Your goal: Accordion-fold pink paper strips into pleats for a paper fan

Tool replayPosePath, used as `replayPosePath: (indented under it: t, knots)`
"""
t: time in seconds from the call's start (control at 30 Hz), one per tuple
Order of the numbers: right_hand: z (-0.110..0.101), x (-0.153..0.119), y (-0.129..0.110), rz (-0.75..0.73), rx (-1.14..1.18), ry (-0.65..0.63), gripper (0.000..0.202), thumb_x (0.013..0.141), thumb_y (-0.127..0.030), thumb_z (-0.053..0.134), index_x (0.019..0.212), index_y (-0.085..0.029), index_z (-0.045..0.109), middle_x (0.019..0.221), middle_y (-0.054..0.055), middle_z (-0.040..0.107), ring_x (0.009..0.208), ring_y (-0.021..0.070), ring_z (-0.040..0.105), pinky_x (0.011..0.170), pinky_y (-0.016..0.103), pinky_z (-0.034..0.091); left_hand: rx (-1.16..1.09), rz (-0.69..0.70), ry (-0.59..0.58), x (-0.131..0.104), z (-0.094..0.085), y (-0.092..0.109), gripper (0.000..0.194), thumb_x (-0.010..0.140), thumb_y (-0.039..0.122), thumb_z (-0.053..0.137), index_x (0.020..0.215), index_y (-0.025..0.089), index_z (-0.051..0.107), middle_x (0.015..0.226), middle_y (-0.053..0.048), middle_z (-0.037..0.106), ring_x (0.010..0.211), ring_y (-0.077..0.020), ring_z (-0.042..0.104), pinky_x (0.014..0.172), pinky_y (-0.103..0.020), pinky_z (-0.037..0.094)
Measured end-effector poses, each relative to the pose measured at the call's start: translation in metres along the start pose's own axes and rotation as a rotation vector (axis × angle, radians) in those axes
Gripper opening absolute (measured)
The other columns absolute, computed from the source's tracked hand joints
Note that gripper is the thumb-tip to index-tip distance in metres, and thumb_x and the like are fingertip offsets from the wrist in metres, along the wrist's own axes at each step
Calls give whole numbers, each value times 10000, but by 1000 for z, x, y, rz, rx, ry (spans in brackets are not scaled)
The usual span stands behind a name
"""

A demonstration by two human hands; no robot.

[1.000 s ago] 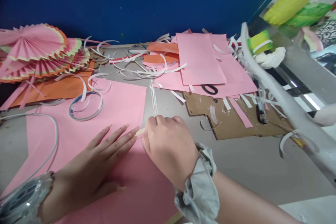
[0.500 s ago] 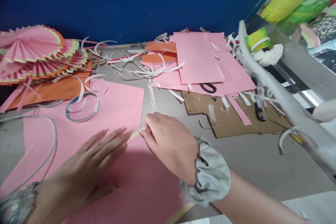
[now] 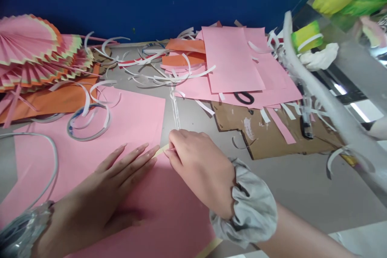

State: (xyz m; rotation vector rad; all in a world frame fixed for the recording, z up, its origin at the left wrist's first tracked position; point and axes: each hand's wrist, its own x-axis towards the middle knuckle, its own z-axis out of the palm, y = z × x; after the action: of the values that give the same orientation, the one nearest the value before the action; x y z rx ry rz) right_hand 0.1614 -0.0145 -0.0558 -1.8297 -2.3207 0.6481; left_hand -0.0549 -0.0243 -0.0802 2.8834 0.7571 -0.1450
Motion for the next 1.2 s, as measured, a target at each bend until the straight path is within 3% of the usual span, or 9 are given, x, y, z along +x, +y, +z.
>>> replayPosePath:
  t: [0.27, 0.8, 1.2]
  knots:
    - [0, 0, 0, -4, -12, 7, 174, 840, -161, 453, 680, -204, 401, 645, -47, 487, 604, 127, 455, 561, 251, 304, -18, -19, 23, 2, 1, -1, 753, 823, 635, 283, 1395, 150, 210, 1473, -36, 168, 1352, -240, 103, 1096, -441, 19]
    - [1, 0, 1, -1, -15, 5, 177, 870, -188, 432, 698, -202, 395, 648, -43, 502, 591, 127, 449, 550, 252, 286, 30, 23, 9, 3, -4, -1, 741, 828, 585, 352, 1373, 90, 263, 1464, -114, 173, 1342, -292, 119, 1072, -469, 44]
    - [-1, -1, -1, -12, -39, 21, 172, 863, -169, 433, 700, -210, 394, 634, -43, 509, 565, 126, 459, 512, 253, 269, -12, 1, -10, 4, -2, -2, 711, 845, 578, 305, 1391, 130, 222, 1476, -71, 152, 1349, -264, 103, 1082, -450, 16]
